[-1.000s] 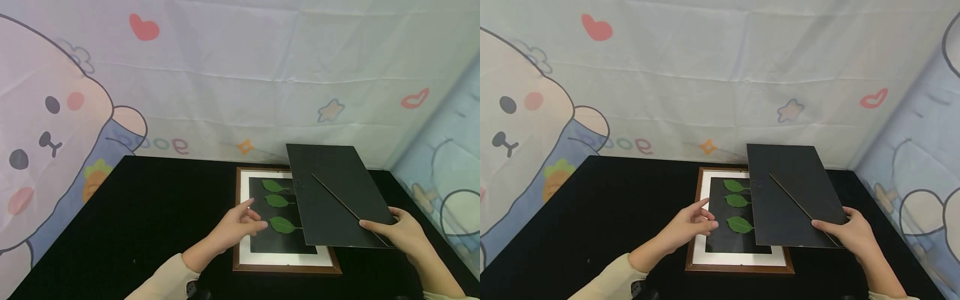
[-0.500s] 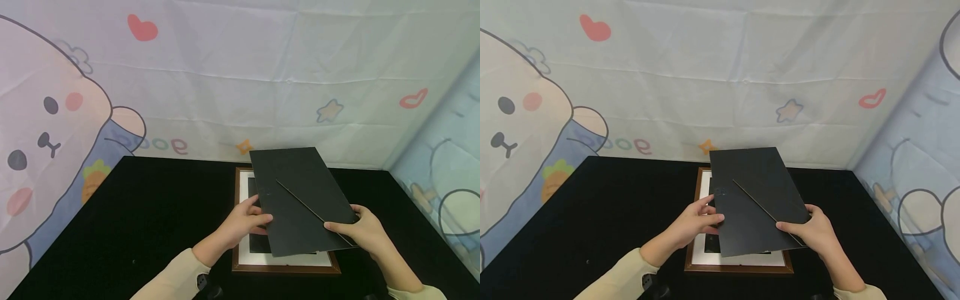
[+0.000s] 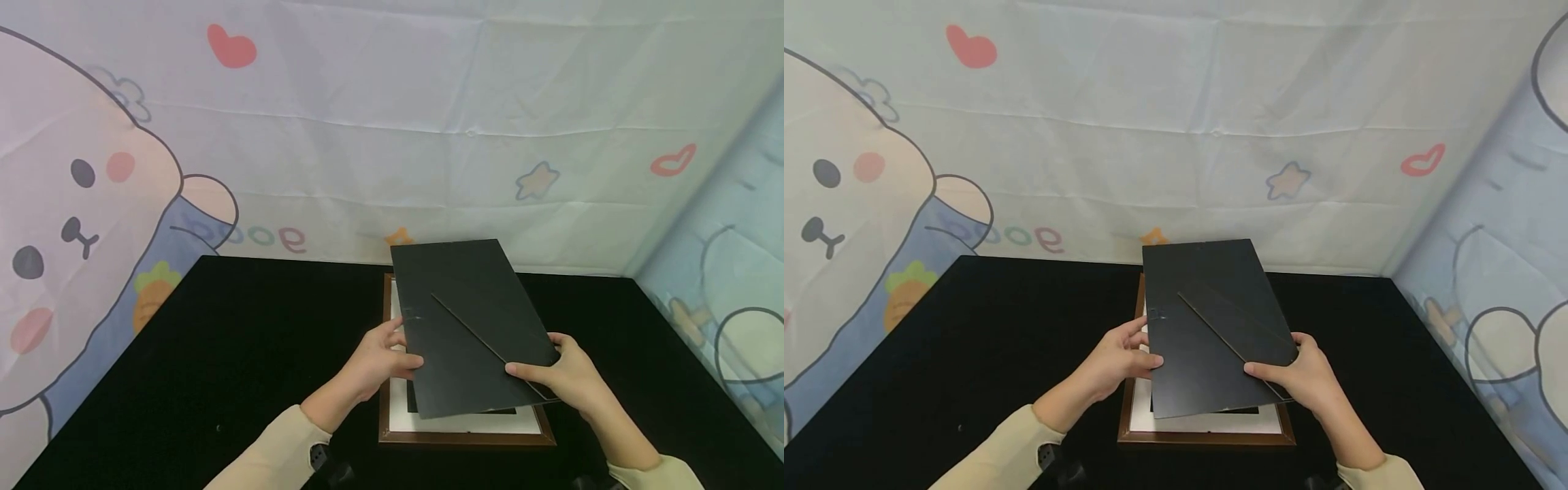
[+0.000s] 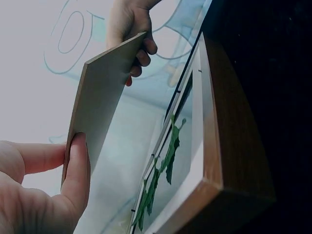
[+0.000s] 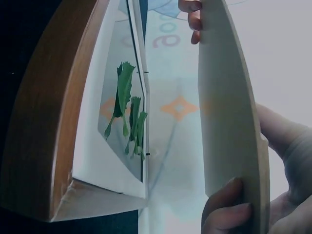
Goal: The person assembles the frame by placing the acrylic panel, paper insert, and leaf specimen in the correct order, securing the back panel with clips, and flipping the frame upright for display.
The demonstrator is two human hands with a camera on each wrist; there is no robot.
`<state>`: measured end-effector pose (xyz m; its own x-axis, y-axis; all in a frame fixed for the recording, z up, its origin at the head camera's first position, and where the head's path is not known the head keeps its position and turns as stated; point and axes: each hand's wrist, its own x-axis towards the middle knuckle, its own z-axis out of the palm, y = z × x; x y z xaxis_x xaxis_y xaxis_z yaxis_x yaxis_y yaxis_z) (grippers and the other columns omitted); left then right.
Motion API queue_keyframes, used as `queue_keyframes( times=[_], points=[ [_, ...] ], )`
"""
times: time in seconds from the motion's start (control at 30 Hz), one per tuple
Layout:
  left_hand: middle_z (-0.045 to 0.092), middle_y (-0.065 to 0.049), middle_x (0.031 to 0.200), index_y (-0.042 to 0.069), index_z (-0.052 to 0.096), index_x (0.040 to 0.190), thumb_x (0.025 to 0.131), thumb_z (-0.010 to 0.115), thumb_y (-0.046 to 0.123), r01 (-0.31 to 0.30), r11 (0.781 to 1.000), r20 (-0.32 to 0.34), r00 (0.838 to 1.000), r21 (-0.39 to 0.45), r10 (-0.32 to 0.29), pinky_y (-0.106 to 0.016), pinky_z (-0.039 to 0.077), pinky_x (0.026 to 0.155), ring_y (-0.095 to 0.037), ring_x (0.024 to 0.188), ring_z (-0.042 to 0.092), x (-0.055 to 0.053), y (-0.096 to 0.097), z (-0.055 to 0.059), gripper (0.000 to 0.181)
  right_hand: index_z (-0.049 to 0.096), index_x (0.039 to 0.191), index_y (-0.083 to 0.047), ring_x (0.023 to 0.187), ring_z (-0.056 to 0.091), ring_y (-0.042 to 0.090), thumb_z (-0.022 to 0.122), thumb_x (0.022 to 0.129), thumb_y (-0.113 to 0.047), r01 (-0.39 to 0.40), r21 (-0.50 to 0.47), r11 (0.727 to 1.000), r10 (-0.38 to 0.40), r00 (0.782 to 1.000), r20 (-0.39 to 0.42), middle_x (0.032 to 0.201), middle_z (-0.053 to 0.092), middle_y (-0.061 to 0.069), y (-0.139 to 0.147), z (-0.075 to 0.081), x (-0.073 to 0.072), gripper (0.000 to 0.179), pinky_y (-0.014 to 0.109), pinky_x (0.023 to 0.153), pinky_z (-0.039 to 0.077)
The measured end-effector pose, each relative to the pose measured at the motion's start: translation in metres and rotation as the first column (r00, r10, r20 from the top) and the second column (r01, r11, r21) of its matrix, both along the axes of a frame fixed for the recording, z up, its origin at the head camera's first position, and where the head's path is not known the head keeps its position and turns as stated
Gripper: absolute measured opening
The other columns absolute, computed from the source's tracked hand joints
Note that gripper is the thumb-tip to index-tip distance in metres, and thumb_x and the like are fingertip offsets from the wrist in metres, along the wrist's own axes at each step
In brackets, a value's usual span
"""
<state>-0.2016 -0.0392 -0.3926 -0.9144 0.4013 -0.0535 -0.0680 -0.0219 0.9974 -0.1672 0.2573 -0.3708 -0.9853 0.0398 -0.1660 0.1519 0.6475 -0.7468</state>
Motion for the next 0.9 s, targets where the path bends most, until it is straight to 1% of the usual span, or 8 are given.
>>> queue_keyframes(
  times=[0.1,0.2,0.3,0.4,0.5,0.6,0.73,0.9],
  points=[
    [0.064,-0.016,0.106,-0.004,0.017,0.151,0.083,0.067,-0.005,-0.006,1.000,-0.013,1.000,-0.021,0.005,-0.037,0.057,0.076,-0.018,0.079,0.067,-0.003,-0.005,-0.002,0.084,0.018,0.142,0.015,0.095,0.062,0.028,0.074,0.082,-0.044,-0.010,0.025,1.000,0.010,1.000,-0.009,0.126,0.046,0.033,-0.003,0.001,-0.001,0.102,0.045,0.084,0.051],
    [0.062,-0.018,0.109,-0.004,0.017,0.151,0.083,0.067,-0.005,-0.014,0.999,-0.017,1.000,-0.042,0.013,-0.036,0.057,0.074,-0.016,0.076,0.065,-0.008,-0.010,-0.003,0.084,0.020,0.142,0.016,0.089,0.063,0.024,0.067,0.088,-0.044,-0.029,0.020,0.999,0.029,0.999,-0.015,0.126,0.046,0.034,-0.004,0.002,-0.002,0.094,0.040,0.079,0.053],
    [0.060,-0.021,0.114,-0.003,0.019,0.151,0.083,0.067,-0.005,-0.020,0.998,-0.025,1.000,-0.060,0.019,-0.036,0.057,0.074,-0.015,0.076,0.064,-0.012,-0.015,-0.004,0.084,0.022,0.140,0.017,0.082,0.064,0.019,0.061,0.094,-0.038,-0.066,-0.039,0.997,0.065,0.998,-0.015,0.123,0.051,0.032,-0.002,0.003,-0.004,0.081,0.032,0.072,0.054],
    [0.061,-0.022,0.115,-0.002,0.023,0.150,0.083,0.067,-0.006,-0.021,0.997,-0.035,0.999,-0.075,0.018,-0.039,0.057,0.075,-0.017,0.080,0.065,-0.015,-0.019,-0.004,0.080,0.024,0.137,0.018,0.078,0.066,0.018,0.058,0.097,-0.031,-0.105,-0.107,0.989,0.105,0.994,-0.007,0.111,0.061,0.024,0.001,0.002,-0.006,0.072,0.029,0.068,0.054],
    [0.063,-0.020,0.110,-0.002,0.027,0.149,0.082,0.067,-0.007,-0.023,0.996,-0.036,0.999,-0.090,0.020,-0.040,0.057,0.075,-0.019,0.081,0.066,-0.016,-0.020,-0.004,0.078,0.028,0.135,0.018,0.075,0.067,0.018,0.057,0.098,-0.028,-0.120,-0.140,0.983,0.122,0.992,0.010,0.100,0.065,0.016,0.003,0.001,-0.008,0.066,0.029,0.067,0.054],
    [0.064,-0.019,0.105,-0.004,0.026,0.148,0.081,0.068,-0.008,-0.030,0.994,-0.024,0.999,-0.104,0.027,-0.040,0.058,0.073,-0.019,0.078,0.066,-0.017,-0.021,-0.005,0.078,0.034,0.132,0.017,0.073,0.060,0.016,0.058,0.098,-0.025,-0.120,-0.139,0.983,0.124,0.992,0.022,0.095,0.063,0.011,0.005,-0.001,-0.008,0.059,0.029,0.065,0.051],
    [0.064,-0.016,0.098,-0.005,0.028,0.146,0.080,0.068,-0.009,-0.036,0.992,-0.003,0.999,-0.120,0.036,-0.039,0.058,0.072,-0.019,0.075,0.065,-0.018,-0.021,-0.009,0.077,0.041,0.127,0.016,0.076,0.052,0.017,0.059,0.097,-0.021,-0.126,-0.120,0.985,0.128,0.992,0.008,0.096,0.058,0.012,0.009,-0.006,-0.009,0.052,0.029,0.063,0.048],
    [0.058,-0.009,0.086,-0.007,0.029,0.144,0.079,0.068,-0.009,-0.047,0.985,-0.011,0.999,-0.164,0.046,-0.039,0.058,0.072,-0.018,0.070,0.064,-0.019,-0.022,-0.015,0.075,0.048,0.119,0.014,0.077,0.052,0.018,0.064,0.093,-0.018,-0.103,-0.103,0.989,0.104,0.995,-0.005,0.093,0.054,0.011,0.011,-0.014,-0.011,0.044,0.030,0.064,0.051]
  ],
)
